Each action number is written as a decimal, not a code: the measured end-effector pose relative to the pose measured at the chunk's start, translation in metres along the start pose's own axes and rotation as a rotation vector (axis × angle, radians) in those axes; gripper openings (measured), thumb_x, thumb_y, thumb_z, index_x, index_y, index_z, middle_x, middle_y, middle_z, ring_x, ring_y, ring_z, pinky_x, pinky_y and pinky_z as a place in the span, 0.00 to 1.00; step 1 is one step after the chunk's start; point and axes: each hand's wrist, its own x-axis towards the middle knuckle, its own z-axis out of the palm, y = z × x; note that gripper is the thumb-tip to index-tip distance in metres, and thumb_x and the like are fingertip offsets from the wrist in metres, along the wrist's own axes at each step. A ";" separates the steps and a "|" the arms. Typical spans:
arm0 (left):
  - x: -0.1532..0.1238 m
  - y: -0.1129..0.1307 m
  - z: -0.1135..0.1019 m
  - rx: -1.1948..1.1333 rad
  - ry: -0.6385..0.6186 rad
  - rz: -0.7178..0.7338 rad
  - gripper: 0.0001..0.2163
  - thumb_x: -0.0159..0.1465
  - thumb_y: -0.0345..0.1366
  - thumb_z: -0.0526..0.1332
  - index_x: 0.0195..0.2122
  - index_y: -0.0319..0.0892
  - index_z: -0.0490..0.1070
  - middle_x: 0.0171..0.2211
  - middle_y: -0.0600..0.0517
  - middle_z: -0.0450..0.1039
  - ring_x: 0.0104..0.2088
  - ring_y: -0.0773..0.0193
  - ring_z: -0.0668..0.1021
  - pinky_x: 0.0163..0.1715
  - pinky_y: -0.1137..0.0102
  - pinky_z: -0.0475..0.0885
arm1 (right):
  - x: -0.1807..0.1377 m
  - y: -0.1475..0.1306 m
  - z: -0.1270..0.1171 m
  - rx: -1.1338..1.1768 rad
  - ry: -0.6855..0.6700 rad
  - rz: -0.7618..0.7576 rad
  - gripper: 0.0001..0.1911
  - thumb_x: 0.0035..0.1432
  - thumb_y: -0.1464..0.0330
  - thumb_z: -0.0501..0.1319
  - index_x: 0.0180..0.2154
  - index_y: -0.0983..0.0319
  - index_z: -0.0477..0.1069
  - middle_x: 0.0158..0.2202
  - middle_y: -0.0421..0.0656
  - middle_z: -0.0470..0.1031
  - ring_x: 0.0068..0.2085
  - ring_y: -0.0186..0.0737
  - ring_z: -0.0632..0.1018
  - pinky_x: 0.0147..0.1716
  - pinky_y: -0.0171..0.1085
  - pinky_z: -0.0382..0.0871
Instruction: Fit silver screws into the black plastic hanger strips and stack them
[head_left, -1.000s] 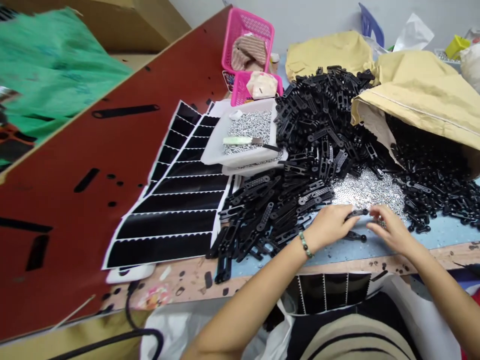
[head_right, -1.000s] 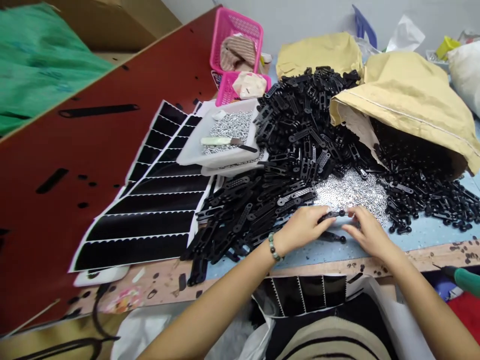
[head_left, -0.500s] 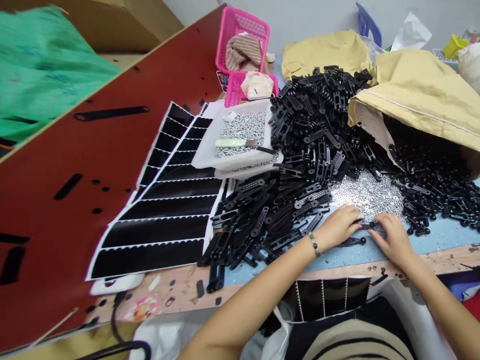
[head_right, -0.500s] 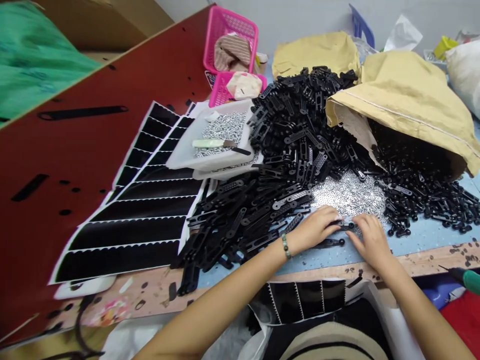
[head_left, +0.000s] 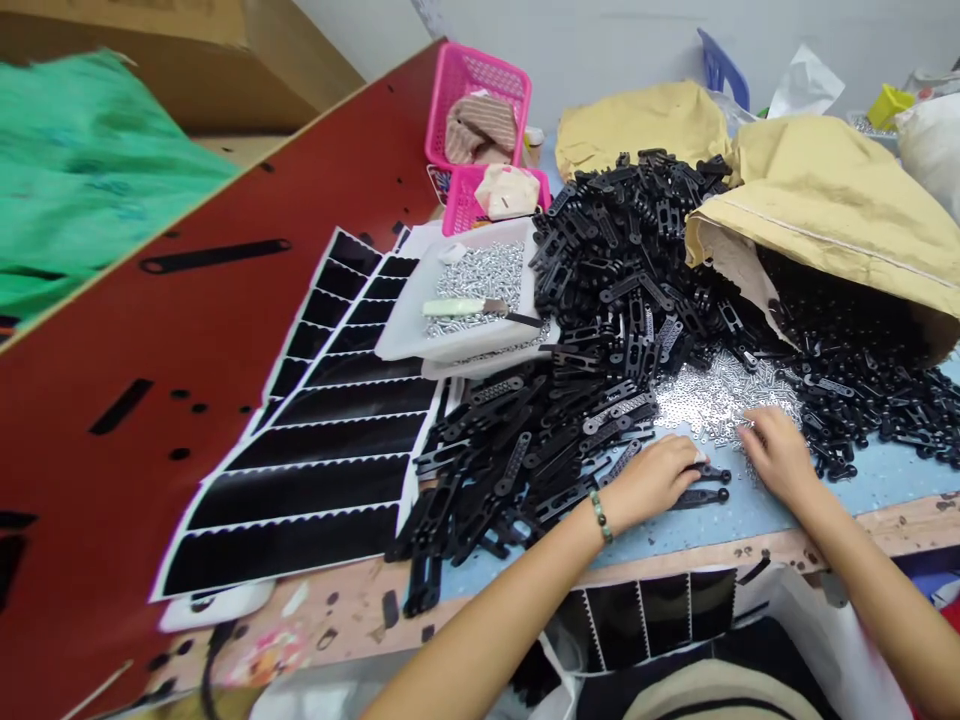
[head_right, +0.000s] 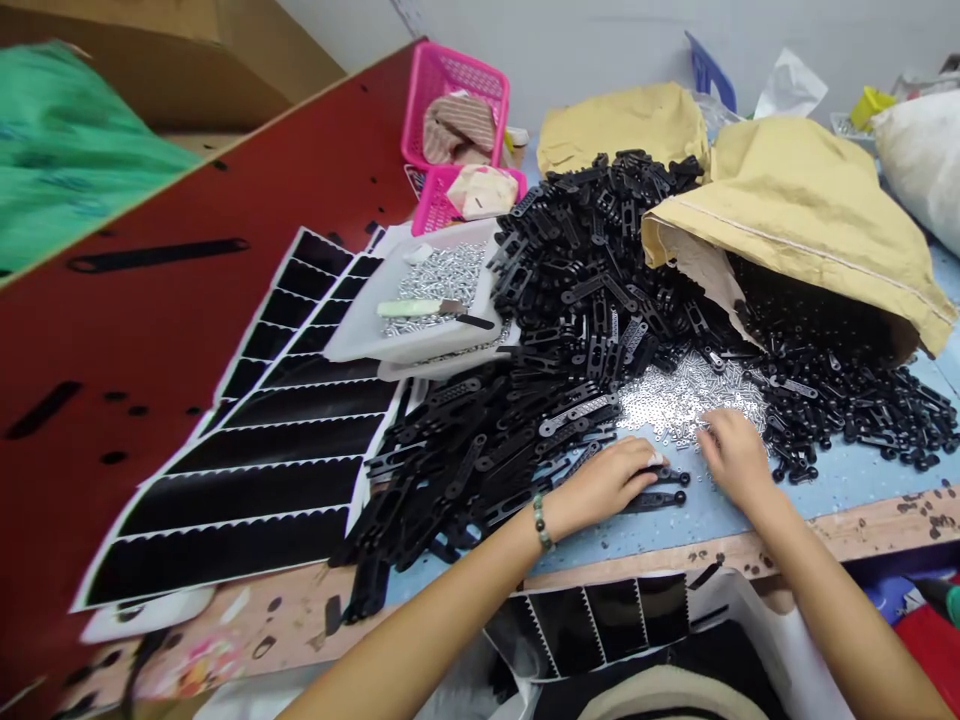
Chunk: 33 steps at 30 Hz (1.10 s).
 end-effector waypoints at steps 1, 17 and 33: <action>-0.001 0.001 0.000 -0.014 -0.014 -0.007 0.06 0.65 0.30 0.57 0.41 0.41 0.72 0.37 0.50 0.72 0.41 0.61 0.73 0.45 0.67 0.67 | 0.015 0.007 0.000 -0.065 0.082 0.069 0.12 0.65 0.66 0.52 0.46 0.63 0.68 0.41 0.50 0.72 0.44 0.48 0.72 0.44 0.45 0.66; 0.088 0.003 -0.018 -0.072 0.218 -0.096 0.07 0.58 0.25 0.61 0.36 0.40 0.70 0.36 0.48 0.72 0.44 0.52 0.73 0.51 0.55 0.63 | 0.018 0.016 -0.019 0.175 0.078 0.089 0.11 0.64 0.66 0.53 0.44 0.57 0.72 0.41 0.45 0.74 0.43 0.44 0.75 0.45 0.44 0.70; 0.064 0.016 -0.008 -1.006 0.386 -0.305 0.14 0.55 0.40 0.65 0.40 0.41 0.68 0.37 0.52 0.71 0.39 0.64 0.74 0.43 0.68 0.67 | 0.025 -0.008 -0.021 0.523 -0.052 0.329 0.15 0.64 0.65 0.48 0.50 0.59 0.64 0.39 0.44 0.68 0.38 0.40 0.71 0.40 0.40 0.67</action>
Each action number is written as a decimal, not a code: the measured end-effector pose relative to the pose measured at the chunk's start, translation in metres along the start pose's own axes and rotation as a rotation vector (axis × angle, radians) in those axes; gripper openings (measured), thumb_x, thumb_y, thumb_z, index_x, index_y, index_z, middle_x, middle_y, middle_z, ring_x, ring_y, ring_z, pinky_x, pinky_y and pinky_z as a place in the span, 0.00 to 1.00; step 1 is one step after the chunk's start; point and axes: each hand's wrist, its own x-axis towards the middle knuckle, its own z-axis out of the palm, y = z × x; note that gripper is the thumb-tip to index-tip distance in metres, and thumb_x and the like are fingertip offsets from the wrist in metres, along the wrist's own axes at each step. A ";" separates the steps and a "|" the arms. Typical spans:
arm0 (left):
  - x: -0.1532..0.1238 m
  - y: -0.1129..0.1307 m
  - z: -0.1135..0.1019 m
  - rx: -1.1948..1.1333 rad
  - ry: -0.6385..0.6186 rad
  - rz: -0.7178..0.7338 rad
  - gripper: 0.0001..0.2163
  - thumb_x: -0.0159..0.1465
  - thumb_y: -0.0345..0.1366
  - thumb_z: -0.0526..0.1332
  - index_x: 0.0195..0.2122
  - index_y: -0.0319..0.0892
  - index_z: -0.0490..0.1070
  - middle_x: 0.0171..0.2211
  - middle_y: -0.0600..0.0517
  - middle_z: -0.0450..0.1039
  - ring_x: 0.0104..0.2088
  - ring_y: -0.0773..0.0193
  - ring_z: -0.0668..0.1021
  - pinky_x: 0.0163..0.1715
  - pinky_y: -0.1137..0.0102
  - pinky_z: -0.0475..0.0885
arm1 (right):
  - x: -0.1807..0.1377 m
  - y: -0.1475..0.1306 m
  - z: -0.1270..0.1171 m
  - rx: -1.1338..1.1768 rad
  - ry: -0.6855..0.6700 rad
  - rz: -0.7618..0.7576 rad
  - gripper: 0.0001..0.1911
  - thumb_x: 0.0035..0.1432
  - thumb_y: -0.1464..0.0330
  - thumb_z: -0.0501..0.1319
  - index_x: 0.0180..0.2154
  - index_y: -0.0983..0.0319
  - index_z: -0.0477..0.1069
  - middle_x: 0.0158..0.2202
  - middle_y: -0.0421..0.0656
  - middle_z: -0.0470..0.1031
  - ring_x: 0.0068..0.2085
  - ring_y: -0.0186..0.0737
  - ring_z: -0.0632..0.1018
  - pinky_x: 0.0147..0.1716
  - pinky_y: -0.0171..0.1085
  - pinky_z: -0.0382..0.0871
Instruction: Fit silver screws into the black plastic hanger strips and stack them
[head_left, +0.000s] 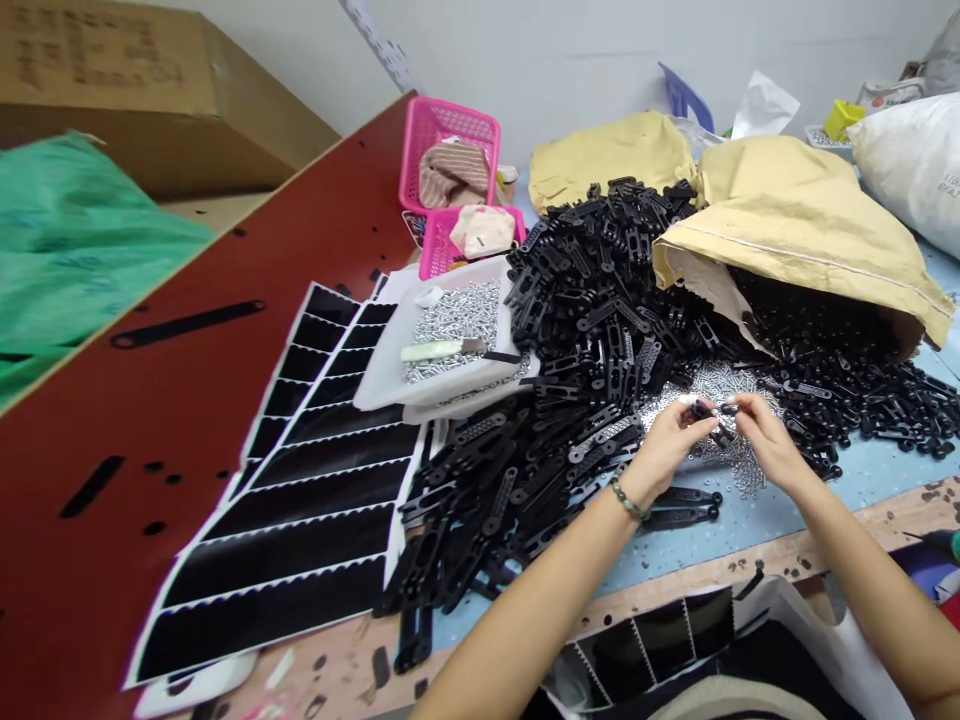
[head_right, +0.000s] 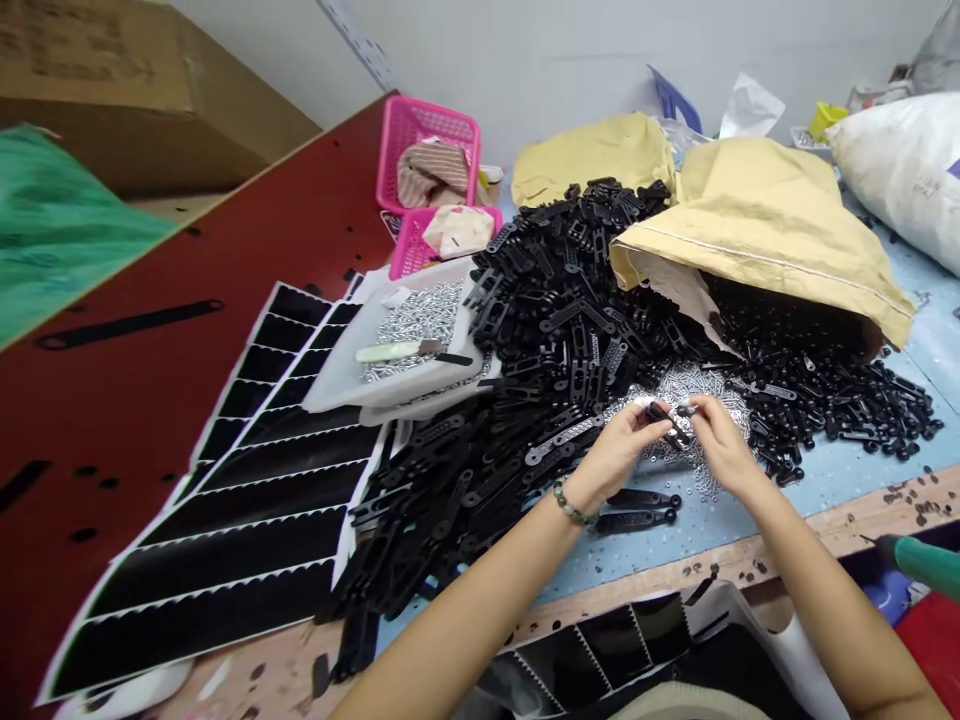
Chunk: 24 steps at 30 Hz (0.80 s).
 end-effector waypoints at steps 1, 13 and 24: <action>-0.003 0.000 0.000 -0.046 0.015 -0.018 0.15 0.53 0.40 0.66 0.39 0.40 0.67 0.36 0.52 0.71 0.38 0.64 0.74 0.42 0.69 0.68 | 0.001 -0.003 0.002 0.025 -0.040 0.007 0.15 0.62 0.65 0.49 0.50 0.59 0.64 0.37 0.43 0.69 0.37 0.40 0.70 0.39 0.40 0.67; -0.032 0.001 0.002 -0.210 0.051 -0.132 0.14 0.53 0.34 0.66 0.40 0.42 0.66 0.39 0.51 0.72 0.42 0.61 0.76 0.47 0.62 0.71 | 0.017 -0.027 0.053 0.753 0.406 0.167 0.16 0.54 0.60 0.62 0.43 0.57 0.62 0.31 0.38 0.69 0.32 0.35 0.72 0.31 0.33 0.67; -0.046 0.046 -0.009 0.777 -0.185 -0.012 0.08 0.56 0.39 0.64 0.26 0.39 0.70 0.21 0.57 0.66 0.25 0.66 0.69 0.26 0.72 0.60 | 0.016 -0.045 0.052 0.687 0.399 0.065 0.15 0.54 0.61 0.63 0.41 0.58 0.62 0.33 0.41 0.75 0.35 0.37 0.76 0.35 0.37 0.70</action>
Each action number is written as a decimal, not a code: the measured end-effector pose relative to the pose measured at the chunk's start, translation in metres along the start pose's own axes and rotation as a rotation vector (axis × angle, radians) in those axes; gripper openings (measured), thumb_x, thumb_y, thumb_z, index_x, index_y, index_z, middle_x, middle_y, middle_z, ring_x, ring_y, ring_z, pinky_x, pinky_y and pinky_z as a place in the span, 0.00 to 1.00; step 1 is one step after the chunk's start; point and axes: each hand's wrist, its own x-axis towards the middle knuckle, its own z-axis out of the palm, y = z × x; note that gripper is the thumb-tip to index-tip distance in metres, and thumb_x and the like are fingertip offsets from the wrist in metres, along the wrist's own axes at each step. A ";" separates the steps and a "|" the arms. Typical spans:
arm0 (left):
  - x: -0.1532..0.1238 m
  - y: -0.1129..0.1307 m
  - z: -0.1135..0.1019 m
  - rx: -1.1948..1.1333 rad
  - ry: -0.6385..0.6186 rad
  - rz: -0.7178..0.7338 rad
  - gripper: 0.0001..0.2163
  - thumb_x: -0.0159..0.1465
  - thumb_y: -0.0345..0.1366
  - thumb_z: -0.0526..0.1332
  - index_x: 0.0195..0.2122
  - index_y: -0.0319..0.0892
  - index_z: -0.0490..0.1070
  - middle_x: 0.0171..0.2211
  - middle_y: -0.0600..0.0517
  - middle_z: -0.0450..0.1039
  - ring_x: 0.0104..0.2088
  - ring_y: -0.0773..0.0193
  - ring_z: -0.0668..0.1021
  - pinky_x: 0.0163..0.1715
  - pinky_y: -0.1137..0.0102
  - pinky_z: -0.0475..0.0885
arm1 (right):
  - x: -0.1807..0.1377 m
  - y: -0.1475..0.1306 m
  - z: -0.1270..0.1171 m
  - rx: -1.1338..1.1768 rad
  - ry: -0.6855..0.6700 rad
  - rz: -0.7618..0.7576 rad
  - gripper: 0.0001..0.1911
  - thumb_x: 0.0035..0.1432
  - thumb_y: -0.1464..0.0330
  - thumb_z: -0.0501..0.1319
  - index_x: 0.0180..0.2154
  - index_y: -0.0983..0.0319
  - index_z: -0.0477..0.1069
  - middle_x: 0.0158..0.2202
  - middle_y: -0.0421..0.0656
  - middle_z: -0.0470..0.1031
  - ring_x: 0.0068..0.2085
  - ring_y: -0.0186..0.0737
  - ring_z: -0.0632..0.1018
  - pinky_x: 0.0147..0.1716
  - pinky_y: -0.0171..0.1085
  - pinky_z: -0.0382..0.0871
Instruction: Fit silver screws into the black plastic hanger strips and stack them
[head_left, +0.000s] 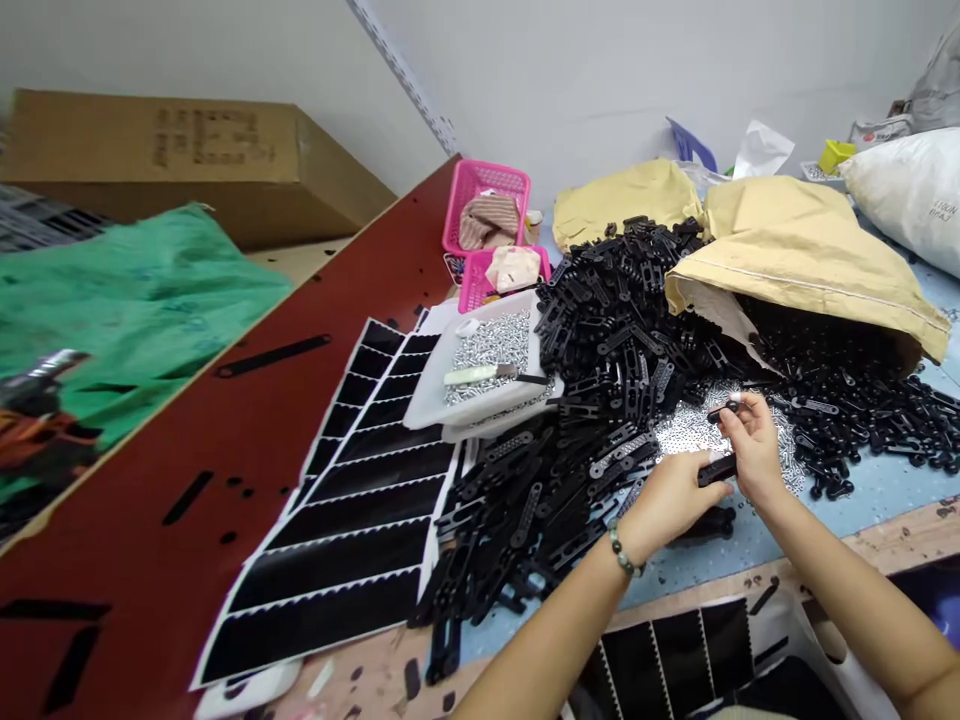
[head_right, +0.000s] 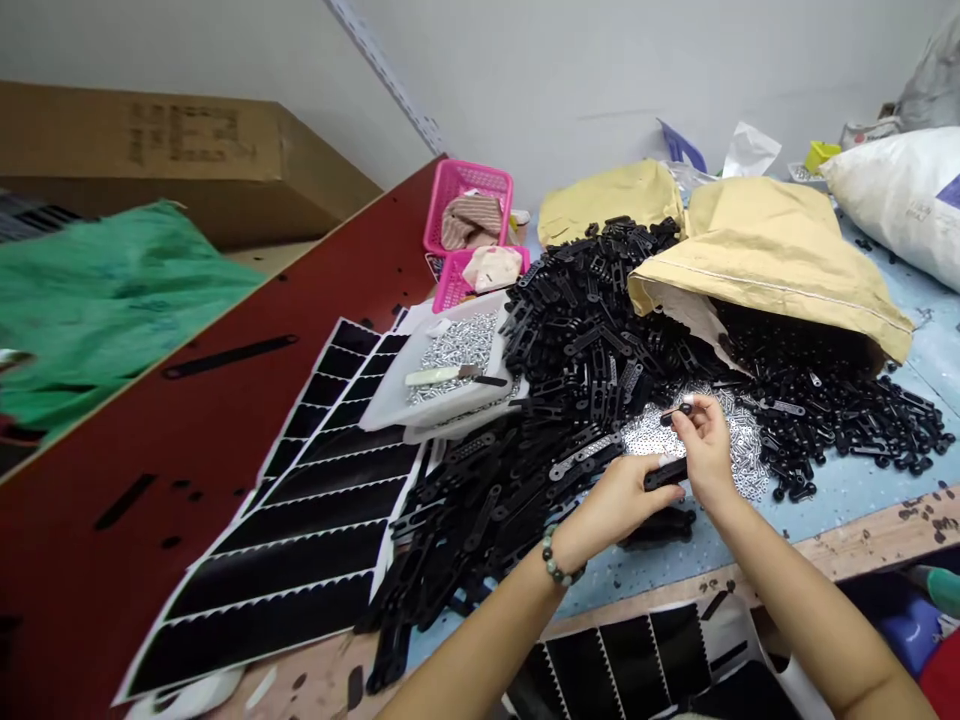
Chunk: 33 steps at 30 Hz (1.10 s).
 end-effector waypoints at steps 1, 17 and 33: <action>-0.001 0.002 -0.002 -0.005 -0.068 -0.021 0.11 0.54 0.41 0.66 0.24 0.39 0.69 0.20 0.57 0.65 0.23 0.67 0.68 0.24 0.72 0.59 | -0.001 -0.002 0.000 -0.025 -0.038 -0.021 0.14 0.55 0.61 0.63 0.41 0.58 0.63 0.34 0.41 0.75 0.36 0.38 0.77 0.37 0.39 0.71; -0.009 -0.008 0.000 -0.719 -0.495 -0.201 0.10 0.57 0.38 0.62 0.37 0.38 0.71 0.35 0.49 0.76 0.30 0.67 0.77 0.29 0.74 0.67 | -0.013 -0.016 -0.001 -0.366 -0.477 -0.290 0.03 0.56 0.67 0.60 0.35 0.57 0.71 0.34 0.42 0.72 0.37 0.40 0.74 0.36 0.40 0.71; -0.012 -0.015 0.009 -0.406 0.233 0.018 0.08 0.63 0.39 0.55 0.38 0.41 0.67 0.32 0.53 0.71 0.34 0.63 0.73 0.36 0.68 0.69 | -0.012 -0.030 -0.024 -0.406 -0.374 -0.143 0.06 0.54 0.64 0.64 0.35 0.58 0.75 0.32 0.42 0.72 0.31 0.38 0.73 0.29 0.37 0.68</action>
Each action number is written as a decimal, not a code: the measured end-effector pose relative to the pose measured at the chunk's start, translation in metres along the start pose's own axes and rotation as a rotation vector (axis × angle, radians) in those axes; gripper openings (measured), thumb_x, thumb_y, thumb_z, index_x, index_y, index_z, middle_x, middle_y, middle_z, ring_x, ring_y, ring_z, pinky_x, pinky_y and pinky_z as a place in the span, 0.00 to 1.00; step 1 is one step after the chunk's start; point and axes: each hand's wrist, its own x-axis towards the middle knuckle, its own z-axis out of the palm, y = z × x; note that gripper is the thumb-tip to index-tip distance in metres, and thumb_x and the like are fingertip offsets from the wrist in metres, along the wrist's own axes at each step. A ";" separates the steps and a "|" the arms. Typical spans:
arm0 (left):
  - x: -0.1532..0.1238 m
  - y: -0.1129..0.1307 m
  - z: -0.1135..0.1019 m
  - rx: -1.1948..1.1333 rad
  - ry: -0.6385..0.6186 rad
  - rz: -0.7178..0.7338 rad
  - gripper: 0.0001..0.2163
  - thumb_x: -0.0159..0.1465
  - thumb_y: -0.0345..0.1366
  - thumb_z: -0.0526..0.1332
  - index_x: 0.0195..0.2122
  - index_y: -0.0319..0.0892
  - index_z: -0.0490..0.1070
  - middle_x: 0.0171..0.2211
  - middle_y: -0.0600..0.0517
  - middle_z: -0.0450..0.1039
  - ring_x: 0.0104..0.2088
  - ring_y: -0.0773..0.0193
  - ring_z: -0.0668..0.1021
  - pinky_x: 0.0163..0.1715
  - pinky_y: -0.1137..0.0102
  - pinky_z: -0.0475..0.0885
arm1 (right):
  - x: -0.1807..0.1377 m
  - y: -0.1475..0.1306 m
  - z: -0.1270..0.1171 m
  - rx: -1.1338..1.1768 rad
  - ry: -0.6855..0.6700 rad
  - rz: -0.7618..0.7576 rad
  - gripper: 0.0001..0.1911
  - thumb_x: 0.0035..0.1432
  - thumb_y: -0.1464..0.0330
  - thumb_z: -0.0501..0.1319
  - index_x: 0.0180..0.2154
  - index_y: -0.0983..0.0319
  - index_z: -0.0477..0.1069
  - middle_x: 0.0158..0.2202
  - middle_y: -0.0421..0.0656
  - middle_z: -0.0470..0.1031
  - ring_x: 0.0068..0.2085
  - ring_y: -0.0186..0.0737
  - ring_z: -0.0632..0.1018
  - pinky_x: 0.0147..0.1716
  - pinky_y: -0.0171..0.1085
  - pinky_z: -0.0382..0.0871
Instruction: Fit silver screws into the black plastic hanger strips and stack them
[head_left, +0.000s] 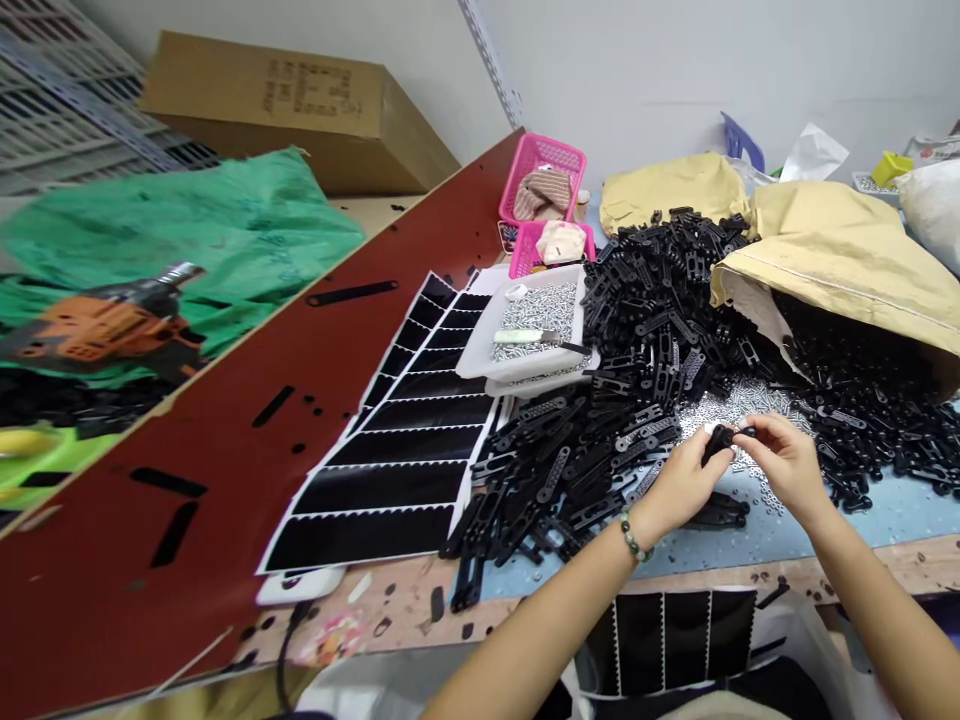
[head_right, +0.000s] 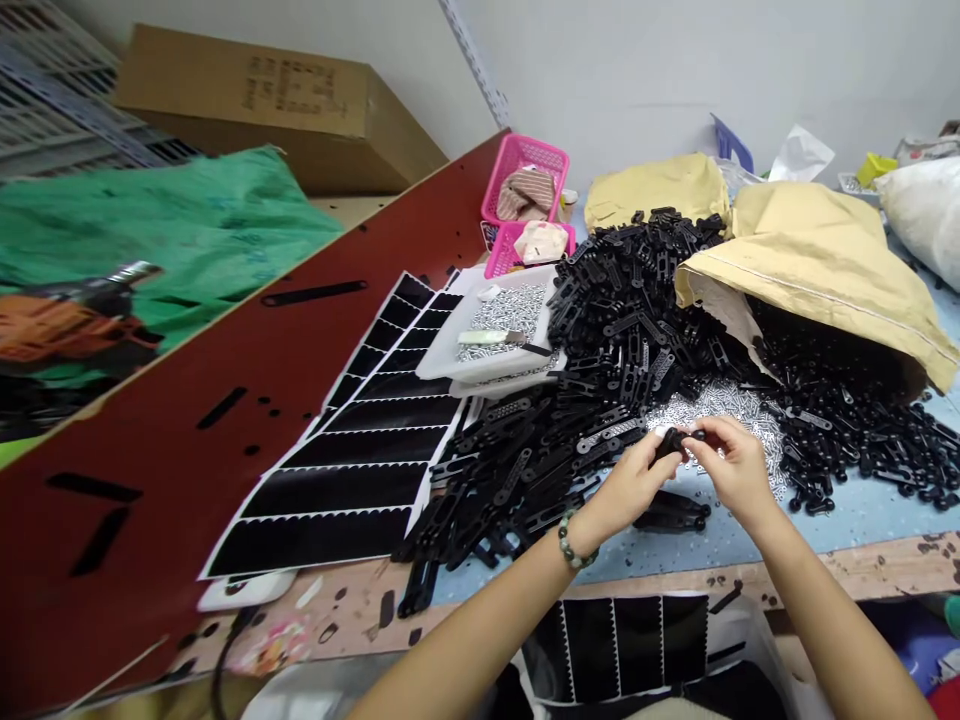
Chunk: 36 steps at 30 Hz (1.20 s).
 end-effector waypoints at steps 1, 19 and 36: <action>0.000 0.000 0.000 0.070 0.027 0.062 0.09 0.63 0.40 0.56 0.39 0.41 0.67 0.34 0.52 0.72 0.36 0.62 0.74 0.38 0.67 0.69 | 0.000 -0.001 0.000 -0.030 0.007 -0.012 0.06 0.55 0.64 0.64 0.35 0.57 0.76 0.31 0.42 0.72 0.30 0.37 0.72 0.29 0.37 0.68; 0.004 -0.032 -0.014 0.735 -0.304 0.176 0.08 0.64 0.40 0.57 0.33 0.42 0.69 0.31 0.50 0.72 0.36 0.58 0.74 0.37 0.68 0.68 | -0.033 0.055 -0.029 -0.782 -0.482 -0.122 0.04 0.60 0.69 0.59 0.35 0.59 0.72 0.36 0.45 0.73 0.41 0.45 0.70 0.41 0.44 0.65; 0.019 -0.057 -0.001 0.653 -0.437 0.295 0.12 0.68 0.34 0.52 0.49 0.45 0.71 0.43 0.48 0.68 0.47 0.58 0.69 0.50 0.62 0.62 | -0.056 0.075 -0.028 -0.617 -0.407 -0.306 0.11 0.64 0.70 0.54 0.44 0.60 0.73 0.39 0.48 0.76 0.40 0.44 0.74 0.40 0.45 0.72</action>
